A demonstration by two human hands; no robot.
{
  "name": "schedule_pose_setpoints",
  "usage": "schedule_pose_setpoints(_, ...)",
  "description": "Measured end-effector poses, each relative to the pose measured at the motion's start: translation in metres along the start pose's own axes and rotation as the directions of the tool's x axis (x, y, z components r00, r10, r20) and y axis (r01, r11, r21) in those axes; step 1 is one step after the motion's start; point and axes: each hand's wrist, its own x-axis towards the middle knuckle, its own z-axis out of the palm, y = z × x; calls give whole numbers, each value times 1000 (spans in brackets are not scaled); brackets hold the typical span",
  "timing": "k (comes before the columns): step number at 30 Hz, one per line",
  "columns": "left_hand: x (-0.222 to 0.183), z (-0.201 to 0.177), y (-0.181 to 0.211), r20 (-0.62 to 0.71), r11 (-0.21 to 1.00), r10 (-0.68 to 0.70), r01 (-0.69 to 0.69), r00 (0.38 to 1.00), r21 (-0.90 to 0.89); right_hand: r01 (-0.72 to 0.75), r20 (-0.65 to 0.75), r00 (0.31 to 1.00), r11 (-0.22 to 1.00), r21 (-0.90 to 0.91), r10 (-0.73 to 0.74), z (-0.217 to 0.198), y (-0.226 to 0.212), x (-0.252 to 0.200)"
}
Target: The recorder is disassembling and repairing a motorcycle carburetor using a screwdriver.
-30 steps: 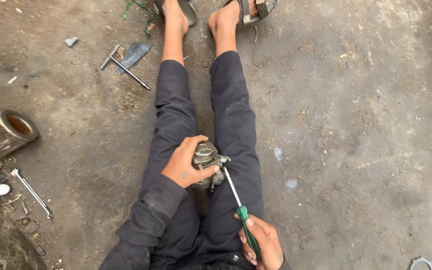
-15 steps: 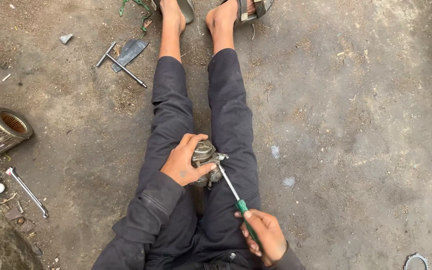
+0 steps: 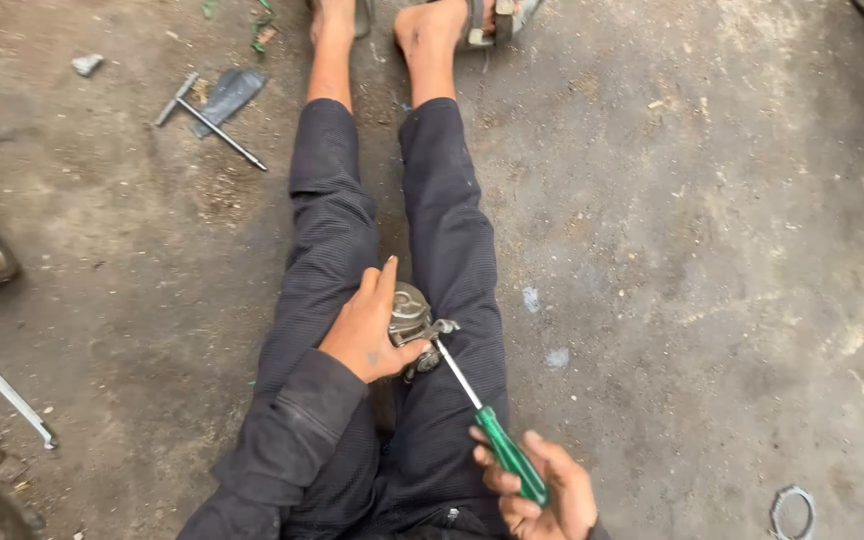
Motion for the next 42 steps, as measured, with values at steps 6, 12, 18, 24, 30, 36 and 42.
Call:
schedule_pose_setpoints(6, 20, -4, -1, 126, 990, -141, 141, 982, 15, -147, 122, 980, 985, -92, 157, -19, -23, 8)
schedule_pose_setpoints(12, 29, -5, -10, 195, 986, -157, 165, 968, -23, -155, -5, 987, 942, -299, 161, 21, -44, -2)
schedule_pose_setpoints(18, 32, 3, -30, 180, 993, -46, 65, 983, -98, 113, 7, 986, 630, -768, -168, -3, -38, 13)
schedule_pose_setpoints(24, 32, 0, -30, 205, 989, -1, 31, 979, -142, 170, 542, 715, -641, -748, -442, 18, -21, 6)
schedule_pose_setpoints(30, 27, -2, -34, 152, 990, 10, 11, 988, -138, -192, 559, 697, -868, -459, -450, 41, -19, -11)
schedule_pose_setpoints(36, 5, -9, -22, 143, 994, 26, -10, 989, -110, -144, 454, 633, -672, -726, -627, 3, 8, -11)
schedule_pose_setpoints(42, 1, -6, -18, 121, 997, 65, -59, 991, -51, 465, 533, 570, -290, -837, -625, -40, 25, 6)
